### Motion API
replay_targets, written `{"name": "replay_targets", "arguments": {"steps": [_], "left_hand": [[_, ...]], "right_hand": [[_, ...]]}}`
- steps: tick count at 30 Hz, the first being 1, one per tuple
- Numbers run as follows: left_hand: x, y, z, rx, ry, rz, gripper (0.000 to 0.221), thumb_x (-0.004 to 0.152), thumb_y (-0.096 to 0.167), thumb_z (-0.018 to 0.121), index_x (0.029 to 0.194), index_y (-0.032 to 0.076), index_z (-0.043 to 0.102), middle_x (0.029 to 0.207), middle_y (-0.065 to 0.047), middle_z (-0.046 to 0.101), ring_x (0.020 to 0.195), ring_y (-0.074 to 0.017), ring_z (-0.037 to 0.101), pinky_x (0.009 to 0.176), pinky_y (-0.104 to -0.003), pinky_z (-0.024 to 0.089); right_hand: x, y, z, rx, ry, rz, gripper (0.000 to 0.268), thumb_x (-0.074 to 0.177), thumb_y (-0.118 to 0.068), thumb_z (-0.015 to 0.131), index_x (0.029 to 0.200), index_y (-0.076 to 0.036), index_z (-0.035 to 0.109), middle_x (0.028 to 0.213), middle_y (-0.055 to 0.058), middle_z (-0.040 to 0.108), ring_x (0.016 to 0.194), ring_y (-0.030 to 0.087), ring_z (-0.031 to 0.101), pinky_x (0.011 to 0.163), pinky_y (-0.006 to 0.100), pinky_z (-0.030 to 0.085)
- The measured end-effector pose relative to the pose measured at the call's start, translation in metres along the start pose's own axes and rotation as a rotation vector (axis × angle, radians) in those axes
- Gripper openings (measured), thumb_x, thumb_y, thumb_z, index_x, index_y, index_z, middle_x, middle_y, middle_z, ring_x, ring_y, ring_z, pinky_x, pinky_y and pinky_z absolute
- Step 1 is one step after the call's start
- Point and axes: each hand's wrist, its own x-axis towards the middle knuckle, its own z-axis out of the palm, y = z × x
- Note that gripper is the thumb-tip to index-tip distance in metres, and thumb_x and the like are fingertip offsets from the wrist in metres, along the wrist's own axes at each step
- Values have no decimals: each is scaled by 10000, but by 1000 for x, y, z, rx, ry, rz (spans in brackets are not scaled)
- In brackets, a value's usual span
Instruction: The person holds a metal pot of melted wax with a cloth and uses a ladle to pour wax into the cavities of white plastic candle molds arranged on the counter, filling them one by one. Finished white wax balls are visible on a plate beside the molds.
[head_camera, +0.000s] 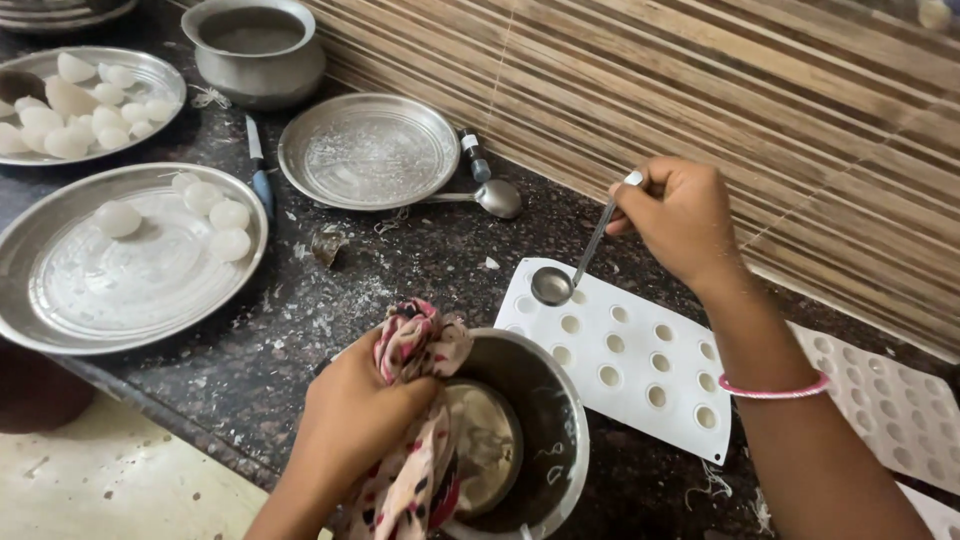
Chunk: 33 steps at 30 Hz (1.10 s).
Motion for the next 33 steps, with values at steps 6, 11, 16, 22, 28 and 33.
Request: {"name": "replay_targets", "arguments": {"steps": [6, 11, 16, 22, 28, 33], "left_hand": [[-4, -9, 5, -52, -25, -45, 566, 658, 327, 775, 1210, 218, 707, 1016, -106, 806, 984, -281, 771, 903, -377, 555], [-7, -12, 9, -87, -37, -49, 627, 642, 324, 794, 1251, 213, 697, 1020, -110, 802, 991, -273, 773, 903, -365, 559], [-9, -10, 7, -129, -36, -123, 622, 648, 348, 833, 1244, 219, 712, 1008, -107, 810, 990, -269, 787, 904, -367, 564], [-8, -13, 7, -94, -42, -76, 631, 639, 323, 803, 1252, 214, 699, 1005, -111, 802, 992, -287, 772, 894, -373, 564], [-7, -13, 8, -94, -35, -32, 607, 641, 322, 795, 1227, 192, 698, 997, -113, 799, 982, -292, 768, 881, -377, 565], [-9, -7, 5, -89, -48, -69, 593, 652, 324, 780, 1226, 198, 699, 993, -118, 798, 984, -302, 764, 882, -386, 563]], "right_hand": [[11, 36, 16, -183, 48, 40, 172, 935, -90, 689, 792, 4, 673, 731, 84, 728, 643, 126, 737, 572, 245, 557], [18, 48, 27, -306, 66, 45, 200, 930, -125, 688, 769, -6, 674, 689, 80, 720, 637, 120, 741, 565, 264, 535], [24, 52, 35, -334, 19, 8, 201, 915, -124, 686, 768, 10, 660, 685, 93, 720, 650, 138, 741, 577, 275, 540], [29, 40, 42, -408, -11, 62, 188, 905, -156, 692, 793, -6, 681, 677, 99, 718, 648, 144, 750, 592, 292, 555], [34, 37, 44, -496, -63, 4, 218, 880, -162, 698, 749, 10, 669, 659, 126, 702, 612, 183, 727, 597, 334, 547], [34, 34, 45, -554, -65, -19, 244, 872, -177, 707, 724, 11, 662, 660, 135, 698, 576, 205, 690, 586, 356, 531]]}}
